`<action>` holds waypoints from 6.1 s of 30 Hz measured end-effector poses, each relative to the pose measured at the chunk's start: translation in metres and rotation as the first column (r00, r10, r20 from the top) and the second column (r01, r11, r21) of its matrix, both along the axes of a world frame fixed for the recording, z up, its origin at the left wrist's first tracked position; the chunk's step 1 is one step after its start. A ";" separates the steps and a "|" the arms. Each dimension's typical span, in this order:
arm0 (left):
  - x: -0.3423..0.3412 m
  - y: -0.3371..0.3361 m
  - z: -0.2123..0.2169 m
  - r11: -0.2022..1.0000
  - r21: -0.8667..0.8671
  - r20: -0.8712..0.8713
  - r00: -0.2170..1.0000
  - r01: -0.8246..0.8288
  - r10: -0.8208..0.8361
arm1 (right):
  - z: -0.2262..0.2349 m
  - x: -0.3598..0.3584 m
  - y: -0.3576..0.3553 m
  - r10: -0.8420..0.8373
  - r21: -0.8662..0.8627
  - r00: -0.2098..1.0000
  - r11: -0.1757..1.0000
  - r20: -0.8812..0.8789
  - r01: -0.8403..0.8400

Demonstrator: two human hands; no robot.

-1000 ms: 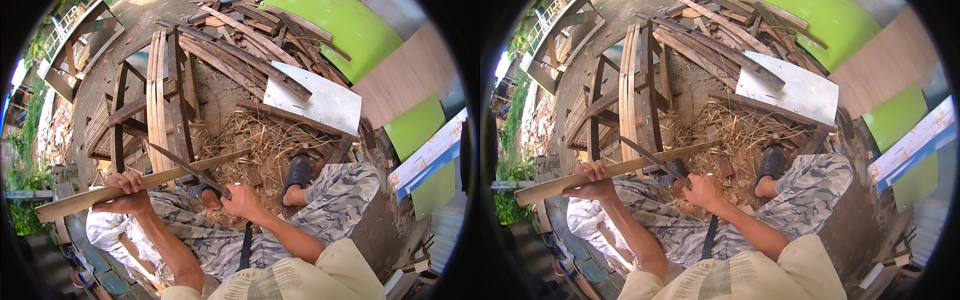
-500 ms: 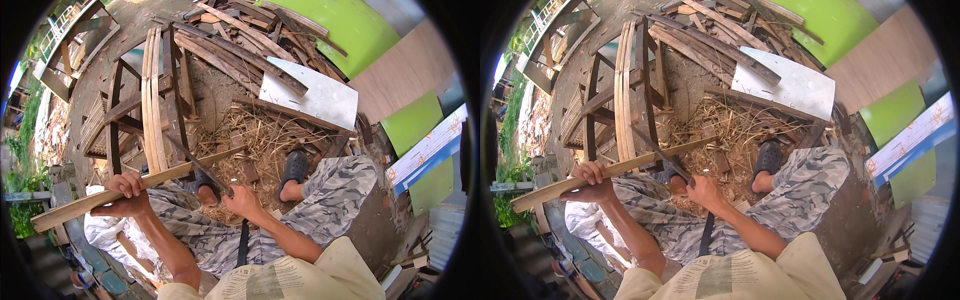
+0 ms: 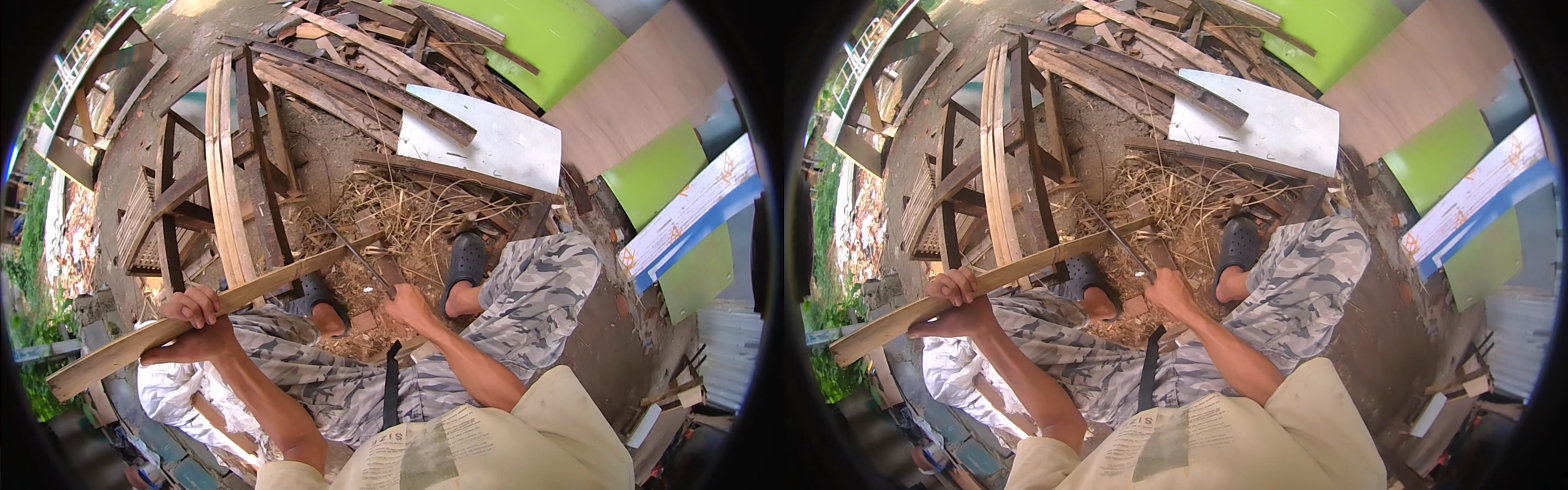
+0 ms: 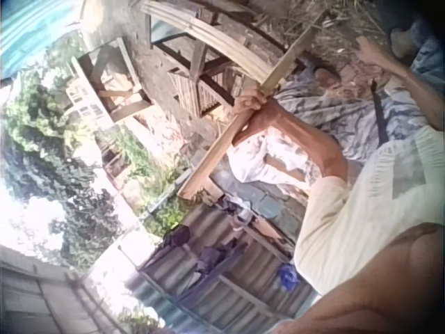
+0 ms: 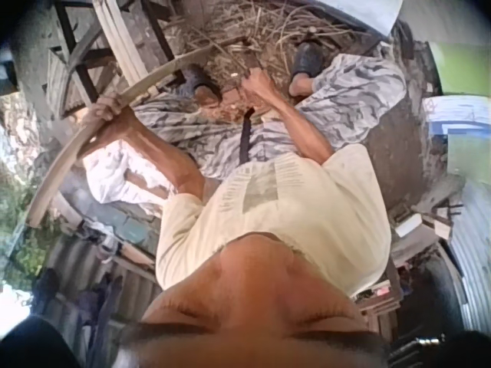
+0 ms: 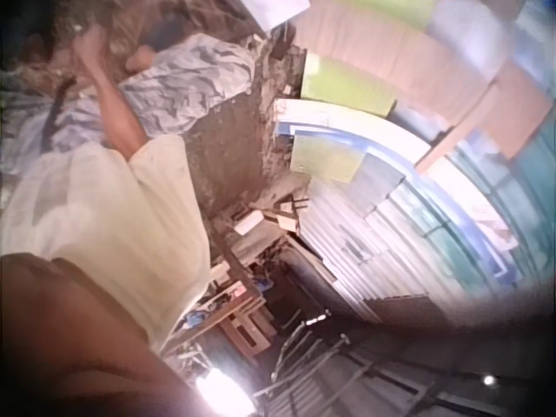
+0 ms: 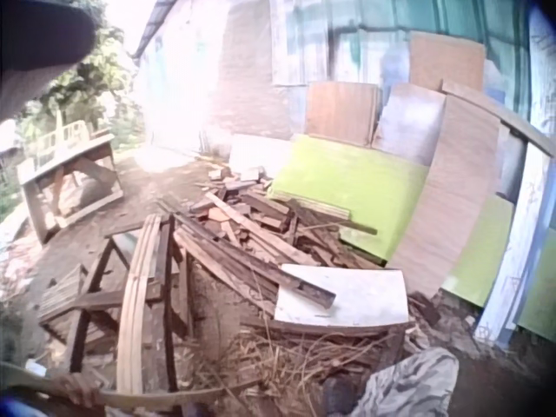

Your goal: The person sits on the ground and uses a machete to shave and shape a long wooden stick. They repeatedly scrape the surface of the wood, creating shavings, and occasionally reposition the stick to work on different sections.

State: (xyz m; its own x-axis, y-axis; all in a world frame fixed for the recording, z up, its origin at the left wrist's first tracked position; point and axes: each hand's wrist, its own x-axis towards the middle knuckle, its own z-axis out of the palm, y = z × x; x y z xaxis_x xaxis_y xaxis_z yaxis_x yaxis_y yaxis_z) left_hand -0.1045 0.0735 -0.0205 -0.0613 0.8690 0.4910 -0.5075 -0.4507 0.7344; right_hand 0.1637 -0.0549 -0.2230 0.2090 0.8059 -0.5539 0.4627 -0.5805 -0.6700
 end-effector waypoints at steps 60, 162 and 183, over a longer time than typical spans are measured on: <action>0.025 0.014 0.009 0.579 -0.254 -0.011 0.601 -0.775 0.799 | 0.006 -0.042 0.007 0.086 0.114 0.994 0.990 -0.060 -0.079; 0.095 0.130 0.138 0.957 -0.183 -0.155 0.968 -0.223 0.196 | 0.153 0.082 0.119 0.173 0.412 0.969 0.907 -0.176 -0.087; 0.292 0.138 0.133 0.985 0.134 -0.738 0.652 -0.110 0.174 | 0.152 0.101 0.099 -0.176 0.597 0.882 0.677 -0.438 0.431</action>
State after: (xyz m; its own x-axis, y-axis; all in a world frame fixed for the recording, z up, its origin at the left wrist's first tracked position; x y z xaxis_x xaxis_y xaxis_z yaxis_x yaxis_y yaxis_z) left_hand 0.1873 0.2119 0.1127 0.2324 0.8421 0.4866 0.2695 -0.5365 0.7997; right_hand 0.2647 0.0440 -0.0712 0.4257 0.9047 0.0170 0.0295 0.0049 -0.9996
